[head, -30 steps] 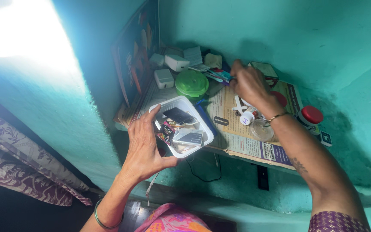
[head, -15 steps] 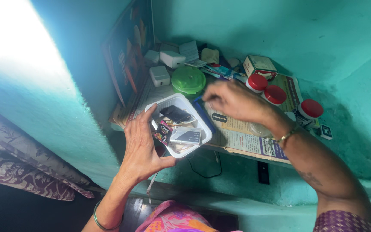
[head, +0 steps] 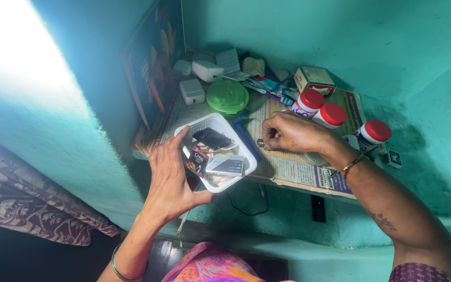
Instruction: The person gathers various small items from a cluttered shelf and places them into a white plastic container. They pick up a small notebook, a SIM card, a lighter, a small box, a tube of toothpaste, a comb, a pair of scissors, and a small photograph, placing each into the container.
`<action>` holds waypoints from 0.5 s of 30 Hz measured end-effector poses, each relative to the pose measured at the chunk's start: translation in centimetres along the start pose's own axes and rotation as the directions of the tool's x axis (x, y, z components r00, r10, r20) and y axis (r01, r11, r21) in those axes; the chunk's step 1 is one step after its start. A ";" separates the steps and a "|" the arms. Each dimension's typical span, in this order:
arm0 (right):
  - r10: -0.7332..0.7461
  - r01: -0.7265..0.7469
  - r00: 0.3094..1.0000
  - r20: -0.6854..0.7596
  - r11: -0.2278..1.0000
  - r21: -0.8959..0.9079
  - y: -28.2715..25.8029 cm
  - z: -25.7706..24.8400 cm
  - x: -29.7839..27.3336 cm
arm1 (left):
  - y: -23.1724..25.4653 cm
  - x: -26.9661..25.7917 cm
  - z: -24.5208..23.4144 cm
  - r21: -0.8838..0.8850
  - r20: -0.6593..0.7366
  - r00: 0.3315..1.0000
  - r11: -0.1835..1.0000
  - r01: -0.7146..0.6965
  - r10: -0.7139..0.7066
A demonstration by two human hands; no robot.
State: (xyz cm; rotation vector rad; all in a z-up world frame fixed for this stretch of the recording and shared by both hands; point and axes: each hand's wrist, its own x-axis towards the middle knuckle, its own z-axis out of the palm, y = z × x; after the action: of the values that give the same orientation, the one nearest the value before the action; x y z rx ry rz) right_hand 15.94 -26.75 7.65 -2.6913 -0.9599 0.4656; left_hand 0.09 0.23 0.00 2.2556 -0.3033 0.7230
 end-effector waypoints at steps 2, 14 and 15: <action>0.022 -0.022 1.000 -0.010 0.999 -0.025 -0.9 -0.3 -0.1 | -0.1 -0.2 0.0 -0.019 -0.009 1.000 1.000 -0.006 0.006; -0.077 0.045 0.986 -0.146 0.977 -0.209 -4.6 0.0 -1.0 | -0.6 -0.1 -0.2 -0.038 -0.021 1.000 0.999 -0.022 0.021; -0.049 0.019 0.989 -0.139 0.978 -0.209 -4.6 0.0 -0.9 | -0.7 0.0 -0.2 -0.039 -0.019 1.000 0.999 -0.021 0.020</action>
State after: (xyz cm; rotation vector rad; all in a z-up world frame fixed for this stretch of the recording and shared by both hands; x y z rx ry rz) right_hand 12.63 -23.87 9.43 -2.8389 -1.0647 0.1694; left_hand 0.29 0.85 -0.23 2.2110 -0.3292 0.7418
